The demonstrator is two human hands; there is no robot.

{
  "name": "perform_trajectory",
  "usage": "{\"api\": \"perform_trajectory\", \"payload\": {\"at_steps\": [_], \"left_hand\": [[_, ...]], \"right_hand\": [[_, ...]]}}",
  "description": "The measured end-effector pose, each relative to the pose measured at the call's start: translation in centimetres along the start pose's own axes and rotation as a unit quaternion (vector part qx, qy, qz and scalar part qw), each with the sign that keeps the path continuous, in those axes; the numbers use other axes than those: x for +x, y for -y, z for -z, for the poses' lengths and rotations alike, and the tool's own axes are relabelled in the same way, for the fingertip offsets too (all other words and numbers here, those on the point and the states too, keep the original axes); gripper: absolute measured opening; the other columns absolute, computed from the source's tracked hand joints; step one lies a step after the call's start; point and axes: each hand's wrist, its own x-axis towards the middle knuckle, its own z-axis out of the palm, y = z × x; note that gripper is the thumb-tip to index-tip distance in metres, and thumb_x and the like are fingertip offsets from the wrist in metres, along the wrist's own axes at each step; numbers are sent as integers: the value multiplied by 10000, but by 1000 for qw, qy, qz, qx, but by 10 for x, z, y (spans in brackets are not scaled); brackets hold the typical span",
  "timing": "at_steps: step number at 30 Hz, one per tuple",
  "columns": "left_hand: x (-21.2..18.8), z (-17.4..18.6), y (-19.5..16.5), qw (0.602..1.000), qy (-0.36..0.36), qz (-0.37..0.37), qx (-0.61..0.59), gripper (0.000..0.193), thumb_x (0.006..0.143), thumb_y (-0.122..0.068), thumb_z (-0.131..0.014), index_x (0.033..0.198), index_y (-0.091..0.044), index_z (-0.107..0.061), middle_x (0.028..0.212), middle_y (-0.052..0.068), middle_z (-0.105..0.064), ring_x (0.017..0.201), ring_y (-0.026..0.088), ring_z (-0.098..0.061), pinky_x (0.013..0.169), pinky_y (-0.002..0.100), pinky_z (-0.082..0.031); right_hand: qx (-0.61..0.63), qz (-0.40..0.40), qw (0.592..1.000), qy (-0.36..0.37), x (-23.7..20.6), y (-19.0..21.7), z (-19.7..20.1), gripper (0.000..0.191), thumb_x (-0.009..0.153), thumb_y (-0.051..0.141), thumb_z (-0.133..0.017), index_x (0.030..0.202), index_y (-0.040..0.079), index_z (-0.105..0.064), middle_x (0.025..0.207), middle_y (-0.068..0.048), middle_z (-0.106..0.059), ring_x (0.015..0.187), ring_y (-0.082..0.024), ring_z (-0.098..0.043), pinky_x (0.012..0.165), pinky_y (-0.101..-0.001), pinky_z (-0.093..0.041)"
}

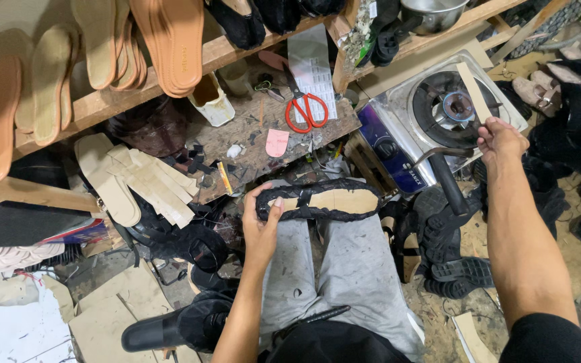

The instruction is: The person sits on the floor of a shoe workshop and works on a black shoe on their lap. They heat the shoe over a small gas burner, hammer the sole area with a hammer, then fit a light-colored insole board into the shoe and press and hammer it into place.

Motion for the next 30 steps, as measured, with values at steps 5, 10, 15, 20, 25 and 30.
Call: {"api": "perform_trajectory", "payload": {"at_steps": [5,10,15,20,25,30], "left_hand": [[1,0,2,1000,-1,12,-14,361,975,-142,-673,1310,-29,-601,1192,78,-593,1055,135,-597,901,262,-519],[2,-1,2,999,0,27,-41,354,970,-137,-671,1300,-31,-596,1165,64,-609,1028,125,-608,879,264,-538],[2,-3,4,999,-4,16,-30,345,973,-128,-676,1296,-35,-601,1182,69,-612,1047,137,-615,902,271,-543],[-1,-2,9,1000,-1,-3,-17,348,976,-127,-676,1304,-38,-602,1211,78,-607,1087,146,-595,933,273,-519],[-1,-2,11,999,-5,-34,11,341,977,-104,-687,1299,-29,-607,1217,91,-621,1115,162,-593,984,284,-483],[2,-6,12,999,-9,-30,-42,359,988,-105,-693,1324,-31,-589,1166,77,-624,1035,138,-615,908,269,-533]], "right_hand": [[12,2,1000,0,-2,0,1,69,926,35,-771,981,55,-734,815,-59,-754,618,-136,-716,550,-281,-544],[13,3,1000,-3,-2,-1,6,81,927,28,-767,995,54,-732,815,-63,-758,612,-134,-712,541,-279,-537],[6,51,999,5,-3,-5,8,96,965,16,-773,1046,28,-722,856,-72,-766,637,-145,-721,556,-290,-537],[-234,509,828,-17,-7,-4,14,114,881,-67,-742,960,4,-701,879,-155,-699,733,-247,-712,649,-379,-554],[-437,638,633,-42,-9,11,16,95,853,-56,-760,925,-2,-728,911,-178,-682,821,-322,-675,735,-413,-530],[-10,238,964,116,-32,15,-16,157,974,31,-697,1035,54,-554,911,-88,-711,727,-243,-734,630,-384,-598]]}}
